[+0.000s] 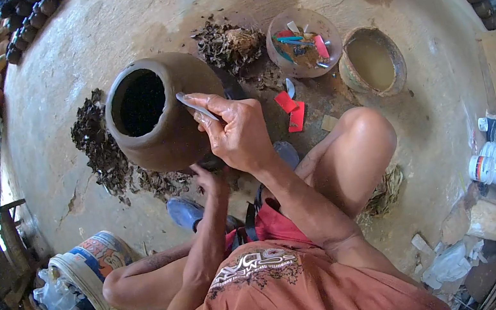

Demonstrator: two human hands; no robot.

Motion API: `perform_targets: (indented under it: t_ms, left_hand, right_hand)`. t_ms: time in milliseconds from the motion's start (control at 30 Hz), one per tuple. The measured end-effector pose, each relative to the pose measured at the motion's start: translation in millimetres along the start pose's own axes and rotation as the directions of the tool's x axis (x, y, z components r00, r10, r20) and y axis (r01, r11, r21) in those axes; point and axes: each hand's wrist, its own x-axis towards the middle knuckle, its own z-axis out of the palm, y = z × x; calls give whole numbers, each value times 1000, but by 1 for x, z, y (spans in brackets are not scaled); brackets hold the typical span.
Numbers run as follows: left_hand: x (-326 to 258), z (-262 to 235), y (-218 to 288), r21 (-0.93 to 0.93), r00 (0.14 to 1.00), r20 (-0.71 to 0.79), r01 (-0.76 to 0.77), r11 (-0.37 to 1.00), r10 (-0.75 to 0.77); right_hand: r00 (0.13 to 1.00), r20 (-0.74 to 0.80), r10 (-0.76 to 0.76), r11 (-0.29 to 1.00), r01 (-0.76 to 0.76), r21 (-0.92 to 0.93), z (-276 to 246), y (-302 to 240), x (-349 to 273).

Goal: The person finishes a clay pot by smoothing the exterior surface and rim with a small tool and a piece of cloth.

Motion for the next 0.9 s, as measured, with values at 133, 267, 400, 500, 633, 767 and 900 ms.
perform_targets:
  t_ms: [133, 267, 400, 500, 633, 767, 900]
  left_hand:
    - [-26, -1, -29, 74, 801, 399, 457, 887, -446]
    - [47, -16, 12, -300, 910, 394, 262, 917, -131]
    - [63, -44, -13, 154, 987, 104, -141, 978, 126]
    - [-20, 3, -37, 104, 942, 223, 231, 967, -249]
    - [-40, 17, 24, 103, 902, 140, 397, 912, -409]
    - [59, -41, 71, -88, 996, 63, -63, 994, 68]
    - [-2, -1, 1, -19, 996, -79, -35, 999, 33]
  right_hand:
    - [998, -46, 36, 999, -36, 4, -8, 12, -2]
    - [997, -79, 23, 998, -27, -55, -9, 6, 3]
    - [1000, -20, 8, 1000, -9, -16, 15, -11, 8]
    - [998, -15, 68, 995, -69, -74, -1, 4, 2]
    - [998, -30, 51, 994, -54, -91, -10, 11, -1]
    - [1000, 16, 12, 998, -11, -62, 7, -4, 1]
    - [1000, 0, -18, 993, 18, -116, 4, -10, 2]
